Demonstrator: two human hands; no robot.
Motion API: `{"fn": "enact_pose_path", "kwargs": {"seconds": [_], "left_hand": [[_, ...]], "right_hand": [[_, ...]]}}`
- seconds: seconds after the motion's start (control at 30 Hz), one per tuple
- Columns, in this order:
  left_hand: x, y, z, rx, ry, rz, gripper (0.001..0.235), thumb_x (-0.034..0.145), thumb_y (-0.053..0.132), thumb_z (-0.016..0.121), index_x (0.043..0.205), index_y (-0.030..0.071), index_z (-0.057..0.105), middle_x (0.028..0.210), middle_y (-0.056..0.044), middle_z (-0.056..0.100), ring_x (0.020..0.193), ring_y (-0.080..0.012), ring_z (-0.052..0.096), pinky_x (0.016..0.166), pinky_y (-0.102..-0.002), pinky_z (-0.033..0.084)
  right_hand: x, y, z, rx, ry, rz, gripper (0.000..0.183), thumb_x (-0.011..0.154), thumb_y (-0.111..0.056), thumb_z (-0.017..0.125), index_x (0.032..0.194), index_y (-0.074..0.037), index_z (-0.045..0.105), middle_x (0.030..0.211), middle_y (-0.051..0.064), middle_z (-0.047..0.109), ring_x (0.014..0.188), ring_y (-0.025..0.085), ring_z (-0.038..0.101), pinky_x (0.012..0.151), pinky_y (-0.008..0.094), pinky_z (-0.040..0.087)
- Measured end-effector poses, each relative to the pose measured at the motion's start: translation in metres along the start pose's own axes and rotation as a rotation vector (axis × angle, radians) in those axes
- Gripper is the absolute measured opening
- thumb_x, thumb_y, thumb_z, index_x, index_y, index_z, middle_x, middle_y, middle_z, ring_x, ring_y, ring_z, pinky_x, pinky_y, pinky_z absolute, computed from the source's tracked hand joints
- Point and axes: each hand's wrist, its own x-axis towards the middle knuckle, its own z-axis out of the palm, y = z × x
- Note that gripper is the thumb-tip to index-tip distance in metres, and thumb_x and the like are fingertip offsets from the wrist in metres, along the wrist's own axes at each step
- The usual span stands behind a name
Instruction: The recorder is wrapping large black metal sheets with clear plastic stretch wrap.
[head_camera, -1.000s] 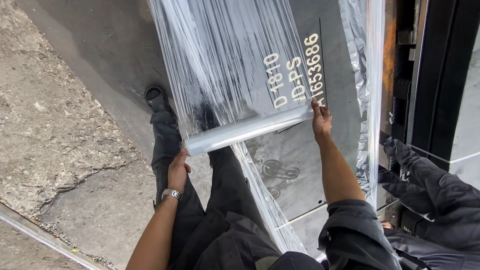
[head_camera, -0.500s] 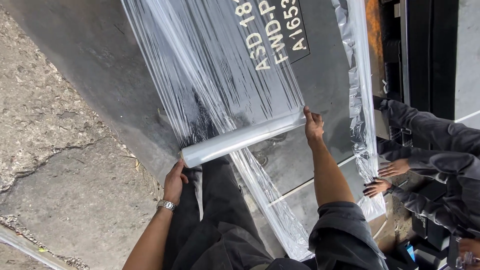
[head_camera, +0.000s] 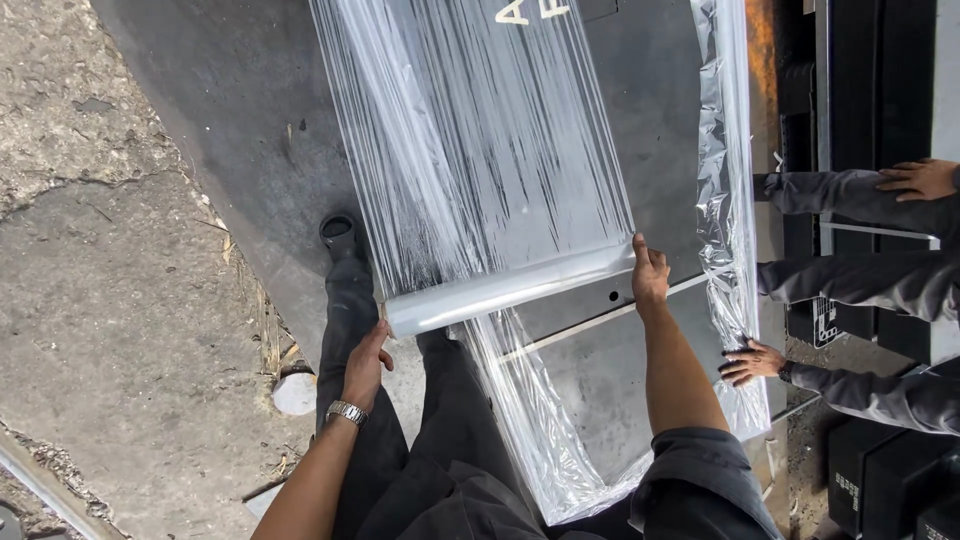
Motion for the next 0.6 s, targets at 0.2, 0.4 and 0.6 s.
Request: {"fn": "enact_pose_path", "kwargs": {"seconds": [0.2, 0.4, 0.6], "left_hand": [[-0.057, -0.096, 0.041, 0.036, 0.005, -0.011, 0.062, 0.099, 0.054, 0.049, 0.133, 0.006, 0.068, 0.092, -0.006, 0.069, 0.060, -0.0127, 0.053, 0.063, -0.029, 0.041], [-0.118, -0.178, 0.062, -0.037, -0.028, -0.105, 0.059, 0.098, 0.049, 0.052, 0.134, 0.005, 0.066, 0.101, -0.003, 0.073, 0.062, -0.0124, 0.053, 0.067, -0.029, 0.046], [-0.164, -0.301, 0.073, 0.005, -0.010, -0.098, 0.057, 0.106, 0.048, 0.051, 0.128, 0.001, 0.073, 0.090, -0.017, 0.065, 0.065, -0.0133, 0.056, 0.070, -0.028, 0.043]], "right_hand": [[0.025, 0.130, -0.025, 0.002, 0.010, -0.100, 0.097, 0.082, -0.085, 0.050, 0.141, -0.008, 0.059, 0.149, 0.013, 0.050, 0.141, 0.036, 0.044, 0.117, 0.051, 0.035], [0.009, 0.257, -0.042, 0.242, 0.025, -0.041, 0.096, 0.081, -0.077, 0.061, 0.140, -0.001, 0.054, 0.144, 0.020, 0.058, 0.139, 0.033, 0.051, 0.116, 0.049, 0.038], [-0.034, 0.354, -0.056, 0.265, 0.005, 0.062, 0.093, 0.081, -0.075, 0.062, 0.142, -0.005, 0.053, 0.148, 0.018, 0.051, 0.141, 0.033, 0.043, 0.116, 0.054, 0.032]]}}
